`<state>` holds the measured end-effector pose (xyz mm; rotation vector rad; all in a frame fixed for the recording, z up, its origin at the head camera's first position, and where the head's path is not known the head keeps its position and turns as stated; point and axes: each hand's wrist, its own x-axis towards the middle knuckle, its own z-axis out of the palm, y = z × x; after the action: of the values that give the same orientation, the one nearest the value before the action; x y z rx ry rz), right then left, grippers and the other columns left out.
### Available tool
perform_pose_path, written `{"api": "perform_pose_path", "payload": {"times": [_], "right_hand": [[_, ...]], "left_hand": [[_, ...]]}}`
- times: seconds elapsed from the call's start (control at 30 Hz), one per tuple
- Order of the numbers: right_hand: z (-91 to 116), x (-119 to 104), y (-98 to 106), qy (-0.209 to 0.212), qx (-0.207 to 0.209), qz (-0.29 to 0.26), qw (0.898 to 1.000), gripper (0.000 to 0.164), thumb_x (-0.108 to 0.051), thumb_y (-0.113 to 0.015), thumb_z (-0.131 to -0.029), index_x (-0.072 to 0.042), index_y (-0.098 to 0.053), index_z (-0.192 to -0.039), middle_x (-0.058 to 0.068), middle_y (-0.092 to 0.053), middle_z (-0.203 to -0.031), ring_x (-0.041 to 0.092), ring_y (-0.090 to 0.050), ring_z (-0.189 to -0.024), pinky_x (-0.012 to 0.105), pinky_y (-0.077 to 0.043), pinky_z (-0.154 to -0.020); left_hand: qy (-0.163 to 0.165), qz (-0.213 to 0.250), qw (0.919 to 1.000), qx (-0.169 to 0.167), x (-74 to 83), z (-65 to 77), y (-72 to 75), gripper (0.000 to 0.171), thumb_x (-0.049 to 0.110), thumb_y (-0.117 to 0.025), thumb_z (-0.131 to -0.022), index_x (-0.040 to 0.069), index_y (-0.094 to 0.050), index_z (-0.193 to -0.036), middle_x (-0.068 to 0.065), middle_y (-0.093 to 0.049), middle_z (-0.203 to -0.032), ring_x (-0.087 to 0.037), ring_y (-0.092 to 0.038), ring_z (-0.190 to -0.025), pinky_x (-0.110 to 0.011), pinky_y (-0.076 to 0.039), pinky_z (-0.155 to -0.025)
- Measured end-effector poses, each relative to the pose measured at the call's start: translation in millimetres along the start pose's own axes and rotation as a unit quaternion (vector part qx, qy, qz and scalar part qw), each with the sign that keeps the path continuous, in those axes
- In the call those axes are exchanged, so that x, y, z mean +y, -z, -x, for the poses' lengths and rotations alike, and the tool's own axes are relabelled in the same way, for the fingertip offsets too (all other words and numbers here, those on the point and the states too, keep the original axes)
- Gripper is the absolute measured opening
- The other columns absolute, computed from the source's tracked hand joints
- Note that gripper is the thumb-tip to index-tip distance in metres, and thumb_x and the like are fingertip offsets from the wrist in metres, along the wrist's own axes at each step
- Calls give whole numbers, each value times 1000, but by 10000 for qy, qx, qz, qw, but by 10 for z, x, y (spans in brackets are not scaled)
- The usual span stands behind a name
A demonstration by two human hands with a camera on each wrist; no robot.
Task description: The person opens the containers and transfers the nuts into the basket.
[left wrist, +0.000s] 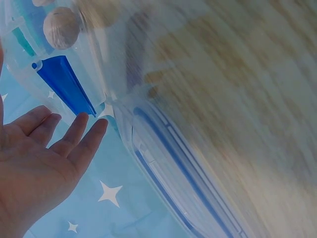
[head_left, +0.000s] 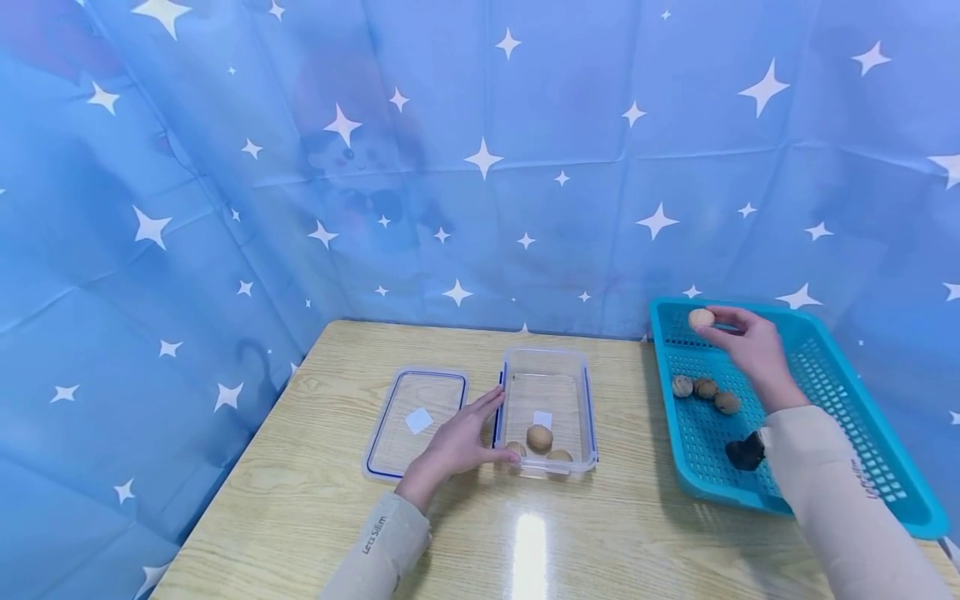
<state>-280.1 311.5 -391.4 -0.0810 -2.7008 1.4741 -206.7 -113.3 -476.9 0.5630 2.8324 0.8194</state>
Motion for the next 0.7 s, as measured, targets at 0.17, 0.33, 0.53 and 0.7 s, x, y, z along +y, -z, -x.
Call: {"api": "perform_pose_path", "payload": {"times": [0.17, 0.33, 0.53, 0.7], "right_hand": [[-39, 286, 64, -195, 92, 87, 9997, 78, -55, -53, -97, -6, -34, -154, 11, -48, -139, 37, -44, -127, 65, -41, -104], [-49, 546, 88, -416, 134, 183, 9989, 75, -49, -48, -101, 3, -31, -153, 33, -34, -152, 50, -37, -133, 69, -38, -104], [-28, 817, 93, -577, 161, 480, 9971, 67, -39, -46, -104, 12, -36, -147, 38, -41, -141, 51, -45, -121, 59, -49, -91], [-38, 928, 99, -688, 4, 748, 9948, 65, -37, -46, -105, 15, -39, -143, 40, -43, -138, 53, -48, -119, 55, -52, -86]], "left_hand": [[-23, -29, 10000, 17, -8, -1, -1, 105, 61, -76, -76, 19, -28, -159, 4, -20, -168, -31, -31, -151, -51, -39, -117], [-22, -12, 10000, 12, -15, -3, -10, 104, 62, -75, -76, 20, -28, -159, 4, -20, -168, -31, -31, -151, -52, -39, -117], [-13, 51, 10000, 6, -14, -9, -20, 105, 63, -76, -75, 20, -28, -159, 5, -20, -168, -31, -31, -151, -52, -38, -118], [39, 102, 9999, -11, -9, -10, -12, 105, 61, -77, -75, 20, -28, -159, 5, -19, -168, -31, -30, -151, -53, -37, -118]]}}
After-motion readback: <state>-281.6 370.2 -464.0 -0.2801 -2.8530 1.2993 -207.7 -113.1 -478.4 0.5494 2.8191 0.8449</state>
